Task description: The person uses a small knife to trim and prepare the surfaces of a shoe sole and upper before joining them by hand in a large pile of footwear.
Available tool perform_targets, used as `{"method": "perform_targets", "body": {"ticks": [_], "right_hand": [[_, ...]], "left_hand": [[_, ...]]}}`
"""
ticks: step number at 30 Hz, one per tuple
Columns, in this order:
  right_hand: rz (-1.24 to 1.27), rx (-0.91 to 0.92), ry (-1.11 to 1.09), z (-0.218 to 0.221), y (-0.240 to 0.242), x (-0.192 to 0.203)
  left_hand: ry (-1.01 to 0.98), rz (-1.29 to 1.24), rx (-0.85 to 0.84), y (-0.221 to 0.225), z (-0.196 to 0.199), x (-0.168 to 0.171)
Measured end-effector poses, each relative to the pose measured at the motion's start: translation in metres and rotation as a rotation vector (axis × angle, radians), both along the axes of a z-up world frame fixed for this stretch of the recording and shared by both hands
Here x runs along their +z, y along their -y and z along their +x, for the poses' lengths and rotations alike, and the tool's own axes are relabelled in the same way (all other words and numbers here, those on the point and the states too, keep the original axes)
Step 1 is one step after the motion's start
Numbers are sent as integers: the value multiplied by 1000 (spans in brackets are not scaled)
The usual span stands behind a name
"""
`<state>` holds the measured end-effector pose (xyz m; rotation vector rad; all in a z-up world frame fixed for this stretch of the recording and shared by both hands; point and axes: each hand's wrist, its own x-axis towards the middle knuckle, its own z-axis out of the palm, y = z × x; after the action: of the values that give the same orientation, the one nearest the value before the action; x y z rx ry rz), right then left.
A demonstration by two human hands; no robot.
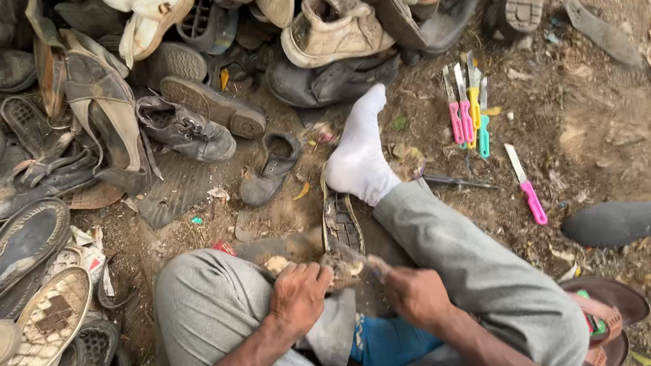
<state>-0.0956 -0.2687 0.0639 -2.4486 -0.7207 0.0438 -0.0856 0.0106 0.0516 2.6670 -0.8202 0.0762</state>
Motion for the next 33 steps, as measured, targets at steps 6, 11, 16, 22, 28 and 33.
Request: {"method": "perform_targets", "body": {"ticks": [6, 11, 16, 22, 28, 33], "right_hand": [[-230, 187, -155, 63, -61, 4], [-663, 304, -423, 21, -25, 13], [2, -2, -149, -11, -5, 21], [403, -399, -455, -9, -27, 17], [625, -620, -802, 20, -82, 35], [1226, -411, -940, 46, -137, 31]], "left_hand": [[-22, 57, -2, -3, -4, -1], [26, -91, -179, -5, -30, 28], [35, -214, -92, 10, -35, 31], [-79, -692, 717, -31, 9, 57], [-664, -1628, 1050, 4, 26, 62], [-632, -1728, 1139, 32, 17, 16]]}}
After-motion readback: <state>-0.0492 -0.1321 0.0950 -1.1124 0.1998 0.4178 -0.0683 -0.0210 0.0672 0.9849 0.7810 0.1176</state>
